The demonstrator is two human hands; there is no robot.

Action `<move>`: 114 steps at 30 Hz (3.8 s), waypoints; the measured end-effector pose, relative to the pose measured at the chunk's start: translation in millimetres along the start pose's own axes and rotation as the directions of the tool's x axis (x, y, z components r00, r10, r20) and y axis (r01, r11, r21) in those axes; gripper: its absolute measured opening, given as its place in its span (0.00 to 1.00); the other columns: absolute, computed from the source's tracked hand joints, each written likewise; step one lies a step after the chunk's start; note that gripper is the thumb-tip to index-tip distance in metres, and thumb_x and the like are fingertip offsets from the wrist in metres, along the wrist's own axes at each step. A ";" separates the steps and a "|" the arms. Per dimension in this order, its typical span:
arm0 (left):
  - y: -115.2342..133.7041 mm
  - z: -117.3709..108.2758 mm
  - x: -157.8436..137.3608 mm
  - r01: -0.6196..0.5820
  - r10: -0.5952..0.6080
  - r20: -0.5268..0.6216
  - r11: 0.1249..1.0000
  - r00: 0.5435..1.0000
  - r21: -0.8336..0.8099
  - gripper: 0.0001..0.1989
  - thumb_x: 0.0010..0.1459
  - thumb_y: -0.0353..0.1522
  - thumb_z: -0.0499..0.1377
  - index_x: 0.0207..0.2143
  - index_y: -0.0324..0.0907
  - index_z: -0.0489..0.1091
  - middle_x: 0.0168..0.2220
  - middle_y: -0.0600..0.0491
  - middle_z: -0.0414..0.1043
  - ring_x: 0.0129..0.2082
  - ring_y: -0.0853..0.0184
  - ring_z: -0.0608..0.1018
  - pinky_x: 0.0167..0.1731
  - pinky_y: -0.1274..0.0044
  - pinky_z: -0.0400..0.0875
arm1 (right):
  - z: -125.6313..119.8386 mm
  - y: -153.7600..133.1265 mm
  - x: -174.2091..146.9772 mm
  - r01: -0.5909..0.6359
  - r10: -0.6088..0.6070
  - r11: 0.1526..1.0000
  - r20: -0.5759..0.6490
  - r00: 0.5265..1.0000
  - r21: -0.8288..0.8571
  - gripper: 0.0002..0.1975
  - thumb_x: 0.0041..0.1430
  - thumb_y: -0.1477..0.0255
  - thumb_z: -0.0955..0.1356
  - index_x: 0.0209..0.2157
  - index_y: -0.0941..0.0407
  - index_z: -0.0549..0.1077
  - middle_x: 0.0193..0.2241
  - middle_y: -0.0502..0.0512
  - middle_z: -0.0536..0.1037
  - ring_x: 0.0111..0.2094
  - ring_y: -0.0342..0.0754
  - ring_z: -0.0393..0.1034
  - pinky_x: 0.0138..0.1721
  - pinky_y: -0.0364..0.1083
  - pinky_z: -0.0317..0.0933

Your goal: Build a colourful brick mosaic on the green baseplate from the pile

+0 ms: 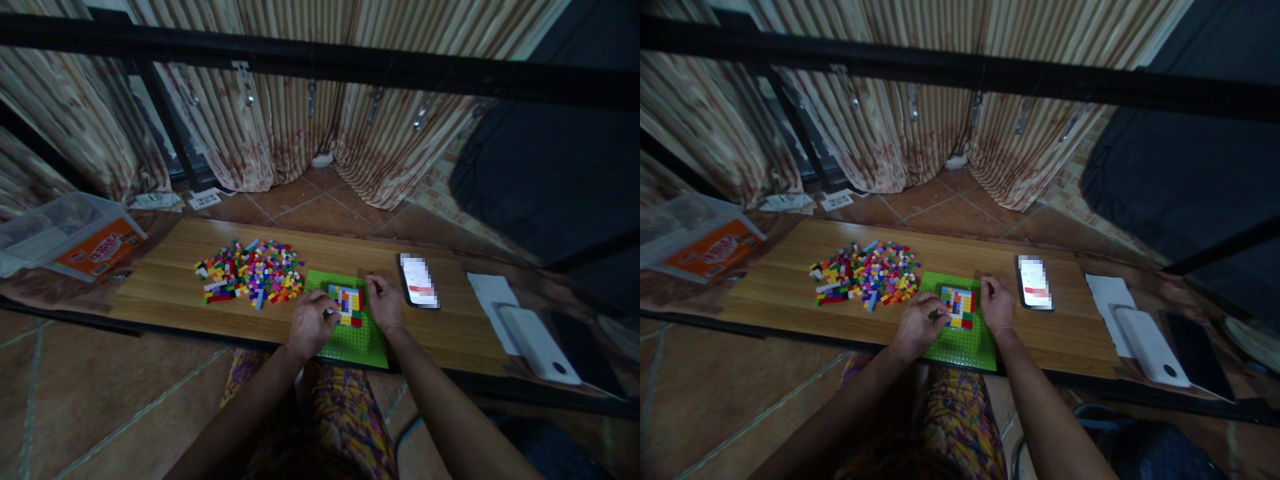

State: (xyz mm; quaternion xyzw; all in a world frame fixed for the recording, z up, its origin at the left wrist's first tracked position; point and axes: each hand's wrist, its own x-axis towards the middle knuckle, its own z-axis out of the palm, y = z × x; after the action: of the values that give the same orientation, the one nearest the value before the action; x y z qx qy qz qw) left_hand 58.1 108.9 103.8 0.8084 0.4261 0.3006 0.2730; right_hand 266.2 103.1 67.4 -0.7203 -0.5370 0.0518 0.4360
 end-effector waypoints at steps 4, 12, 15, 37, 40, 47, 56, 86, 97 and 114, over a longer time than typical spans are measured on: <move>2.8 -0.3 -4.4 -0.112 0.115 -0.012 0.984 0.993 0.139 0.05 0.58 0.31 0.60 0.29 0.44 0.74 0.35 0.53 0.73 0.39 0.65 0.72 0.44 0.72 0.65 | 0.0 0.2 -0.1 -0.003 0.003 1.000 0.001 1.000 0.003 0.17 0.61 0.62 0.60 0.35 0.56 0.76 0.35 0.59 0.78 0.38 0.52 0.72 0.42 0.50 0.64; 7.1 5.8 -23.5 -0.265 0.287 0.032 0.826 0.957 0.498 0.08 0.62 0.28 0.54 0.41 0.41 0.72 0.41 0.47 0.73 0.40 0.62 0.71 0.40 0.70 0.65 | 0.7 0.8 -0.2 0.006 -0.006 1.000 -0.001 1.000 0.014 0.17 0.61 0.61 0.60 0.35 0.56 0.76 0.35 0.59 0.78 0.38 0.52 0.72 0.42 0.50 0.64; 9.3 7.0 -28.8 -0.271 0.292 0.053 0.788 0.955 0.552 0.11 0.63 0.28 0.53 0.45 0.39 0.71 0.45 0.46 0.73 0.41 0.61 0.71 0.42 0.69 0.65 | 1.0 1.1 -0.5 0.003 -0.003 1.000 -0.009 1.000 0.006 0.17 0.61 0.61 0.60 0.35 0.56 0.76 0.35 0.58 0.78 0.38 0.52 0.71 0.42 0.50 0.64; 10.9 13.0 -40.8 -0.278 0.207 0.187 0.737 0.960 0.615 0.20 0.62 0.27 0.50 0.56 0.35 0.64 0.52 0.43 0.70 0.46 0.59 0.71 0.51 0.65 0.64 | 0.9 0.6 -1.7 0.025 -0.025 0.999 -0.001 1.000 -0.029 0.17 0.61 0.63 0.60 0.35 0.57 0.76 0.33 0.59 0.78 0.36 0.52 0.71 0.40 0.49 0.63; 12.1 13.2 -43.7 -0.233 0.183 0.144 0.763 0.973 0.604 0.22 0.61 0.26 0.50 0.58 0.37 0.63 0.54 0.44 0.69 0.49 0.59 0.70 0.52 0.65 0.63 | 0.7 0.3 -1.9 0.030 -0.030 0.999 -0.003 1.000 -0.034 0.17 0.61 0.63 0.59 0.35 0.57 0.75 0.33 0.59 0.78 0.36 0.51 0.71 0.40 0.48 0.63; 11.9 14.4 -67.9 -0.116 0.132 -0.002 0.877 0.991 0.467 0.24 0.59 0.26 0.51 0.59 0.37 0.61 0.54 0.42 0.67 0.49 0.56 0.70 0.51 0.63 0.66 | 0.6 2.5 -1.6 0.042 -0.042 0.999 0.006 0.999 -0.034 0.17 0.61 0.63 0.59 0.36 0.57 0.75 0.34 0.59 0.78 0.37 0.51 0.71 0.41 0.49 0.64; -19.9 -10.1 -86.8 -0.005 0.051 -0.151 0.956 0.987 0.295 0.18 0.61 0.26 0.52 0.54 0.40 0.64 0.51 0.44 0.69 0.49 0.58 0.72 0.51 0.63 0.69 | -1.1 4.5 -1.0 0.043 -0.042 0.999 0.011 0.999 -0.029 0.19 0.60 0.61 0.59 0.37 0.57 0.76 0.36 0.60 0.79 0.37 0.51 0.72 0.41 0.49 0.64; -91.0 -64.0 -54.9 0.241 -0.176 -0.462 0.967 0.869 0.084 0.06 0.59 0.27 0.52 0.35 0.42 0.68 0.35 0.50 0.71 0.33 0.68 0.76 0.36 0.77 0.72 | 65.6 -133.4 -28.6 0.417 -0.247 0.831 0.427 0.870 -0.368 0.07 0.55 0.76 0.65 0.33 0.55 0.76 0.33 0.60 0.76 0.37 0.53 0.69 0.42 0.50 0.59; -92.5 -64.4 -55.3 0.228 -0.167 -0.445 0.970 0.880 0.087 0.06 0.60 0.28 0.51 0.36 0.42 0.68 0.36 0.50 0.71 0.34 0.67 0.76 0.37 0.77 0.72 | 52.3 -133.4 -34.7 0.282 -0.208 0.937 0.316 0.926 -0.208 0.08 0.58 0.69 0.64 0.31 0.55 0.75 0.31 0.57 0.77 0.33 0.50 0.71 0.36 0.47 0.62; -92.3 -64.7 -54.0 0.276 -0.175 -0.457 0.947 0.872 0.164 0.07 0.60 0.29 0.52 0.36 0.43 0.69 0.37 0.50 0.72 0.34 0.65 0.76 0.36 0.76 0.71 | -32.3 -74.2 -36.4 -0.083 0.060 0.992 0.225 0.972 0.095 0.12 0.55 0.63 0.66 0.32 0.54 0.79 0.35 0.57 0.80 0.37 0.51 0.74 0.41 0.50 0.66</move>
State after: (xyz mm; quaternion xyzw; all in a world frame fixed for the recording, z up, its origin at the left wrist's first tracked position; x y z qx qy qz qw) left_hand -61.5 119.7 69.1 0.6903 0.5992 0.3900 0.1111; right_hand 214.5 58.0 123.6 -0.7054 -0.5526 0.1754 0.4078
